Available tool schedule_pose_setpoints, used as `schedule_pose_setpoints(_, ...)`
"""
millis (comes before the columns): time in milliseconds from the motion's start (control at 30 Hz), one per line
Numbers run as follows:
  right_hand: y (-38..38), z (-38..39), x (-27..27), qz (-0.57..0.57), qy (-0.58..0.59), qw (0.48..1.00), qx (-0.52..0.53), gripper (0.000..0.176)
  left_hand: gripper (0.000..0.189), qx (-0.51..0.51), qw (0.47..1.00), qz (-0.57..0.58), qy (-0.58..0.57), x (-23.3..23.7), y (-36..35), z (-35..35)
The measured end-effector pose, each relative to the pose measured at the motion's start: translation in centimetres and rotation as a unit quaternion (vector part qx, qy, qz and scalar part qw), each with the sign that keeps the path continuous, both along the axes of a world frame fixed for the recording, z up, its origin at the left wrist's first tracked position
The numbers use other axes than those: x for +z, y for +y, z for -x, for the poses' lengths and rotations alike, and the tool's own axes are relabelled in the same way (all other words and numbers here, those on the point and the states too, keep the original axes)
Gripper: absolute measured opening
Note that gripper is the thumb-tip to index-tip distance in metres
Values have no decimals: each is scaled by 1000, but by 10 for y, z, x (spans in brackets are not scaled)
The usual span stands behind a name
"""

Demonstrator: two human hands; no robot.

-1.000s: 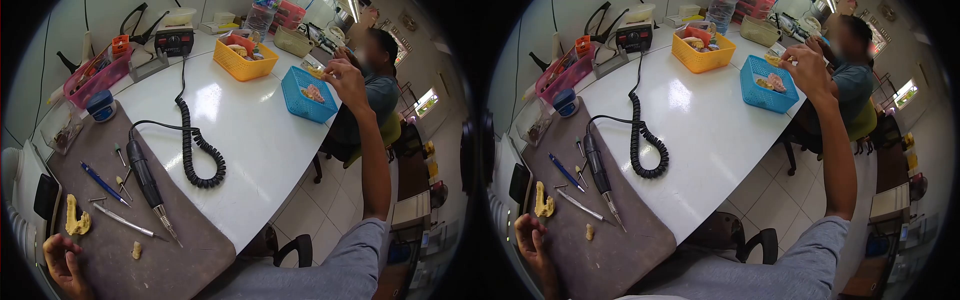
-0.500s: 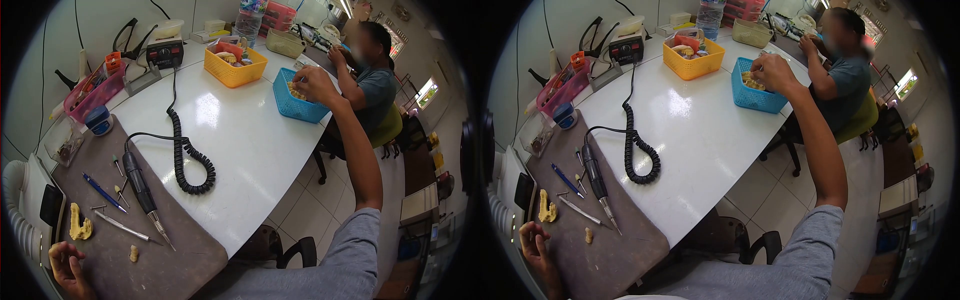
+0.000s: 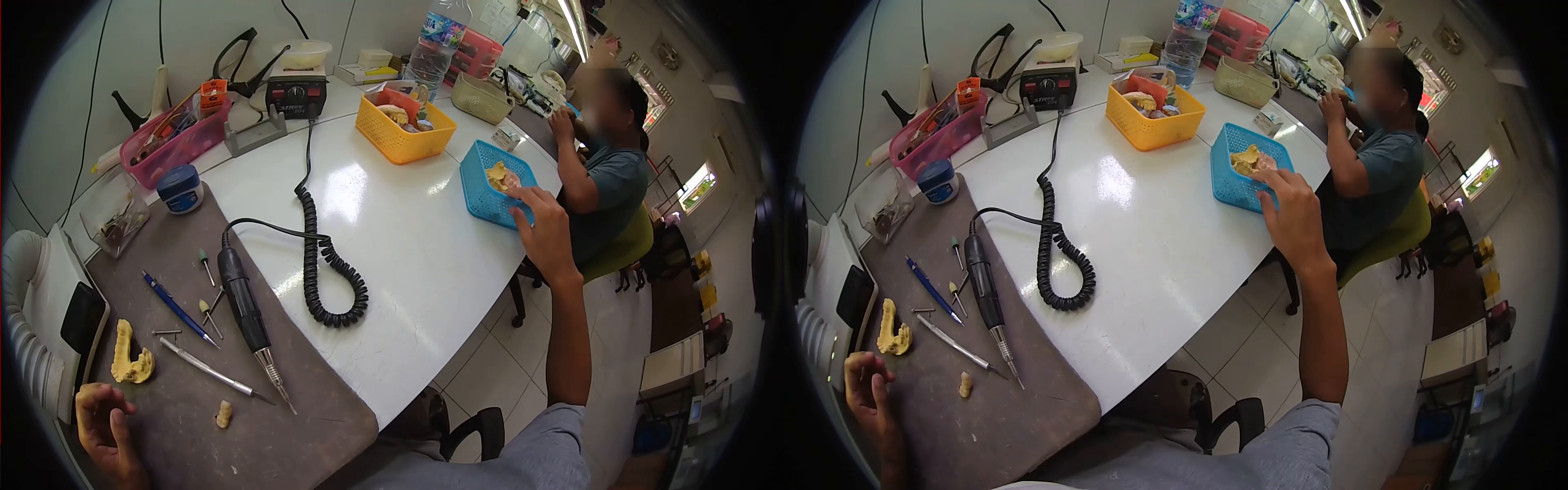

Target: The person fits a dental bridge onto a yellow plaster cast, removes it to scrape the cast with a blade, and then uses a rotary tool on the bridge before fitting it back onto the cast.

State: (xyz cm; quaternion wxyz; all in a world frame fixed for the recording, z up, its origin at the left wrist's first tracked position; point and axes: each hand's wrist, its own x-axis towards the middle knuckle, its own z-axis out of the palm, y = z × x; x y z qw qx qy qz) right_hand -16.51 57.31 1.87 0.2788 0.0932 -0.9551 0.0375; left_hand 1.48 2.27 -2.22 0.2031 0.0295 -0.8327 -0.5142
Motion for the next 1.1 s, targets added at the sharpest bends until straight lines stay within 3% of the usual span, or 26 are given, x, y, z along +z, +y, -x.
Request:
schedule_pose_setpoints(433,23,88,-15,-7,46,998,-43,23,17,-13,999,30,14,1,3,-3)
schedule_pose_setpoints(500,19,93,-19,-66,154,985,-35,29,28,-29,999,27,14,-7,-10,-6)
schedule_pose_setpoints(533,15,92,-21,-68,168,983,-26,30,19,-19,999,29,23,-1,3,-4)
schedule_pose_setpoints(800,-82,19,-24,147,95,968,178,21,22,-104,994,26,19,12,9,-6)
schedule_pose_setpoints(867,-118,-21,-25,234,-22,957,170,20,21,-114,992,46,-2,14,4,-9)
schedule_pose_setpoints(1033,-174,-71,-30,245,-45,942,224,23,14,-176,982,-26,-58,6,6,-2)
schedule_pose_setpoints(1100,-198,-79,-22,173,-52,926,333,23,13,-230,969,35,-77,13,1,4)
